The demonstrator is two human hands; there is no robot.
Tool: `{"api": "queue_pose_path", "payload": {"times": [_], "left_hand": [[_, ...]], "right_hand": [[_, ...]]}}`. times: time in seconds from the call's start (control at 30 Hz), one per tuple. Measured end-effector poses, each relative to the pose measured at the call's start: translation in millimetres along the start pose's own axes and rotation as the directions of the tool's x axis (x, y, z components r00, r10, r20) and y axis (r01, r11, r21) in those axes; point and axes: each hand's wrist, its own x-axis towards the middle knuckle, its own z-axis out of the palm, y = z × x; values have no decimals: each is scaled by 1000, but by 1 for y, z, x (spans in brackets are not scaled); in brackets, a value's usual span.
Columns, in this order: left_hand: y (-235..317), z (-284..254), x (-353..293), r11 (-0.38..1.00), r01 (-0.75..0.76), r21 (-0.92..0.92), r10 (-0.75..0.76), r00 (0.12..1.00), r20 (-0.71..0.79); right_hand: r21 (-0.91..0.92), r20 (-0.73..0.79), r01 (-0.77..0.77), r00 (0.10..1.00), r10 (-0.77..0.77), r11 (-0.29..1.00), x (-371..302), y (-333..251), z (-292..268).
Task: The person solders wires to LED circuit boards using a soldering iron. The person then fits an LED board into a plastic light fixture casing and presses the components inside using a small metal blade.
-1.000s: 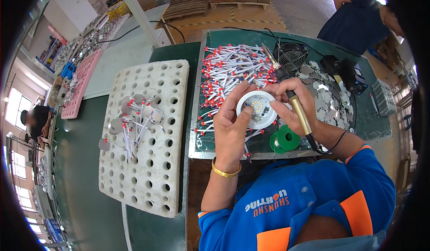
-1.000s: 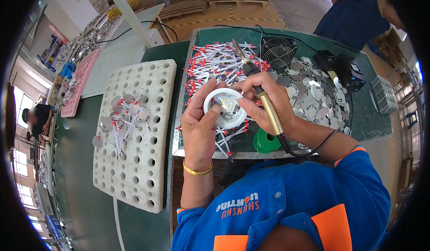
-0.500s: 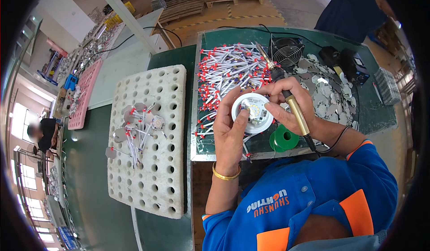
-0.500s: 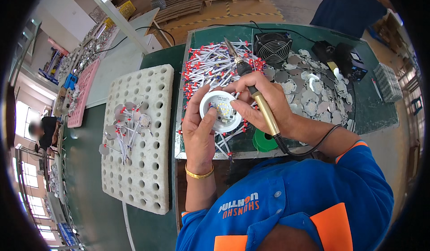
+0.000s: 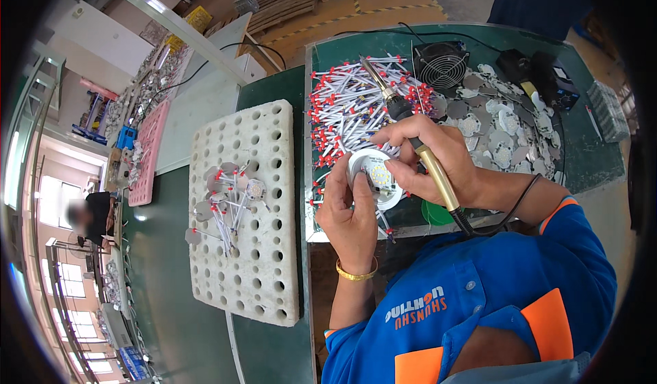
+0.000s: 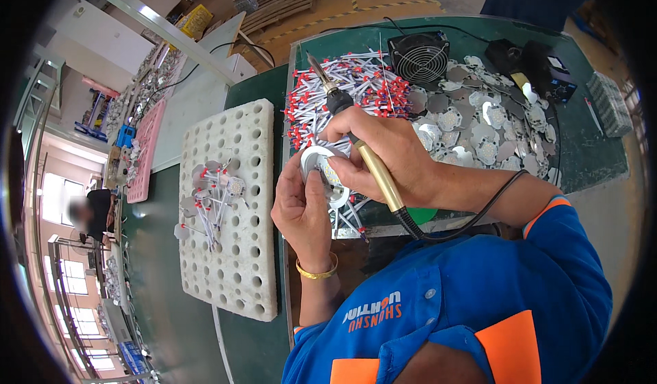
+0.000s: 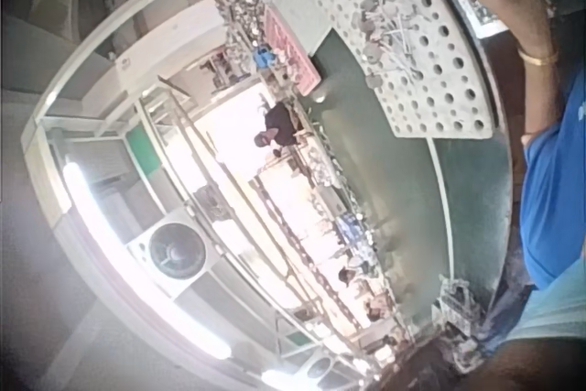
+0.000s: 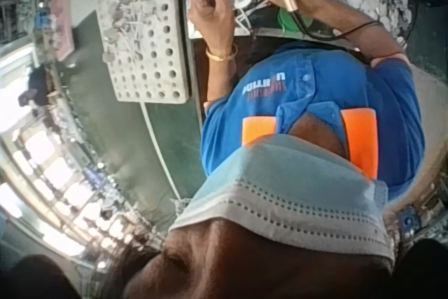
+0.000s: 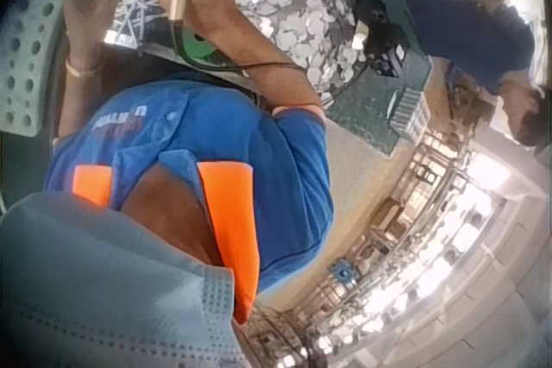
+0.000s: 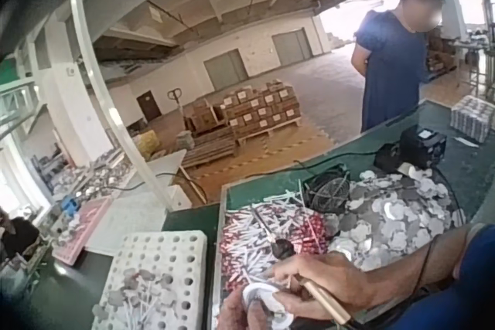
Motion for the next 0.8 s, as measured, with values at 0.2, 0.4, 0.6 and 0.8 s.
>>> {"api": "queue_pose_path", "payload": {"times": [0.2,0.4,0.6,0.8], "left_hand": [[-3,3,2,1000,5,-20,-5,1000,16],[-1,6,4,987,37,-155,-27,997,69],[9,6,4,952,125,-281,-98,990,105],[11,6,2,972,94,-216,-80,994,71]], "right_hand": [[14,34,-37,999,36,999,-2,3,-4],[9,4,-24,1000,24,1000,-3,4,-6],[61,10,-114,993,114,992,-7,10,-9],[95,-14,-54,998,56,994,-11,19,-6]]}}
